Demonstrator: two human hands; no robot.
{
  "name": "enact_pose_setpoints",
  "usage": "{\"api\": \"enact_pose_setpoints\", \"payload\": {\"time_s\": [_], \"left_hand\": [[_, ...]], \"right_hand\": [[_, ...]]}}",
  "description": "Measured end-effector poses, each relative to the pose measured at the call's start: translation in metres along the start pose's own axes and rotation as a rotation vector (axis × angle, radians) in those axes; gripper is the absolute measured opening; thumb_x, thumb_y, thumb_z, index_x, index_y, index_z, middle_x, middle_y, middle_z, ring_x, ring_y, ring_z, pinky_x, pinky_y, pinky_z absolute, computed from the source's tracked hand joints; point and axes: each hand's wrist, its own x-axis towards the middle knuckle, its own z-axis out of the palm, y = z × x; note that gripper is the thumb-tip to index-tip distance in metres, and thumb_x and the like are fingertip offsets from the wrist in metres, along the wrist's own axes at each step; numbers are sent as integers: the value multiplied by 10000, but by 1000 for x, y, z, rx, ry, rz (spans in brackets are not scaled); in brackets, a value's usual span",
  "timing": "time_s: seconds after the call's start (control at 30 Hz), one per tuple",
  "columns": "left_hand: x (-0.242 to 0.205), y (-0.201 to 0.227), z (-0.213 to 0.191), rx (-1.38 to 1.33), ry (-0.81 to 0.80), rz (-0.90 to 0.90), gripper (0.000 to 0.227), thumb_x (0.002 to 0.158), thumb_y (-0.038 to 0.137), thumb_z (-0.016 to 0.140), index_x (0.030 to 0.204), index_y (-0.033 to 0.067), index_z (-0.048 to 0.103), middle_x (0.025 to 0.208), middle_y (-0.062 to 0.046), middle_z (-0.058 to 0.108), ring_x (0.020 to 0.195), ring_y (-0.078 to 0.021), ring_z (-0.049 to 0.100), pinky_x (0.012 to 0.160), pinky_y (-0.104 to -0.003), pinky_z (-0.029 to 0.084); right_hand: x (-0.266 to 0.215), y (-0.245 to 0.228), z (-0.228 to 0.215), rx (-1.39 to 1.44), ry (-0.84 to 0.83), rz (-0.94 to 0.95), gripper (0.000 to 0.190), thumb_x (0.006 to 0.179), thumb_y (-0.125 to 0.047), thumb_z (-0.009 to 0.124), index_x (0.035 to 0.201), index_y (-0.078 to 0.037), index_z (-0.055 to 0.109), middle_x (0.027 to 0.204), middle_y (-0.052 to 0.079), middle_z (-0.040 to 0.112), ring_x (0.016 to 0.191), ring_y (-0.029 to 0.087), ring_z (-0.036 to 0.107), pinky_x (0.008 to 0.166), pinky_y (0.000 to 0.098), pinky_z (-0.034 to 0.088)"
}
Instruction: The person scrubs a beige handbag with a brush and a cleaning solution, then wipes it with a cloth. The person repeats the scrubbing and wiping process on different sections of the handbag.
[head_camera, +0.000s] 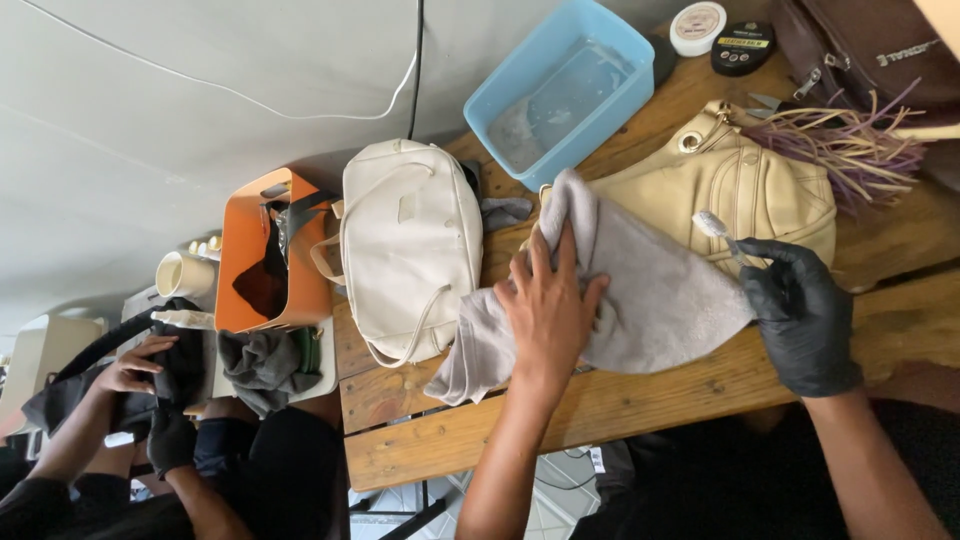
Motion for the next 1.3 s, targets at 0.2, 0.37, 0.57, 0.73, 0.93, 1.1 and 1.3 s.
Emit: {"api": "enact_pose_setpoints", "payload": {"time_s": [0.2,0.37,0.57,0.73,0.93,1.1,1.3], "left_hand": [[-65,28,-12,44,99,70,491,838,191,566,1302,41,625,1001,-135,593,830,-315,561,680,-446,442],[-77,30,-21,78,50,24,355,817,278,609,1117,90,586,872,-92,536,756,-276,515,687,-417,420],[-76,3,-27,-29,-173,4,508,846,423,699,1227,128,538,959,-132,561,854,-316,564,711,-450,457],[-63,-7,-7,0,-120,15,733,841,413,701,1467,82,509,1009,-150,526,885,-323,540,708,-452,479],[-59,-15,-12,-98,-89,66,488,810,326,692,1233,117,567,968,-141,509,839,-325,536,701,-435,458],[-55,-24,-2,-116,-202,203,604,867,391,655,1365,74,529,1005,-167,520,815,-340,549,709,-462,475],[-63,-43,-43,-307,-528,219,557,849,380,642,1362,165,626,1063,-218,623,953,-441,603,845,-517,470]], "right_hand": [[0,6,0,10,14,30,203,1094,-130,672,1293,-87,670,785,-64,489,735,37,433,730,222,405],[-2,11,-2,-75,7,0,212,1125,-128,685,1329,-67,687,873,-18,545,811,83,474,788,267,417],[0,3,-3,-36,1,-16,221,1121,-52,673,1342,-48,676,982,19,612,853,82,513,841,240,441],[-2,4,0,-103,15,14,177,1131,-101,678,1305,-82,700,825,-20,519,798,89,493,811,272,438],[-1,1,-2,-83,1,6,214,1117,-86,679,1329,-65,684,800,-34,469,751,72,434,773,253,400],[-1,5,-4,-117,-18,-34,228,1110,-103,676,1331,-48,681,787,-18,459,746,100,443,760,284,400],[-2,10,-2,-137,10,18,221,1123,-103,677,1342,-88,701,840,-9,515,765,92,466,776,275,416]]}}
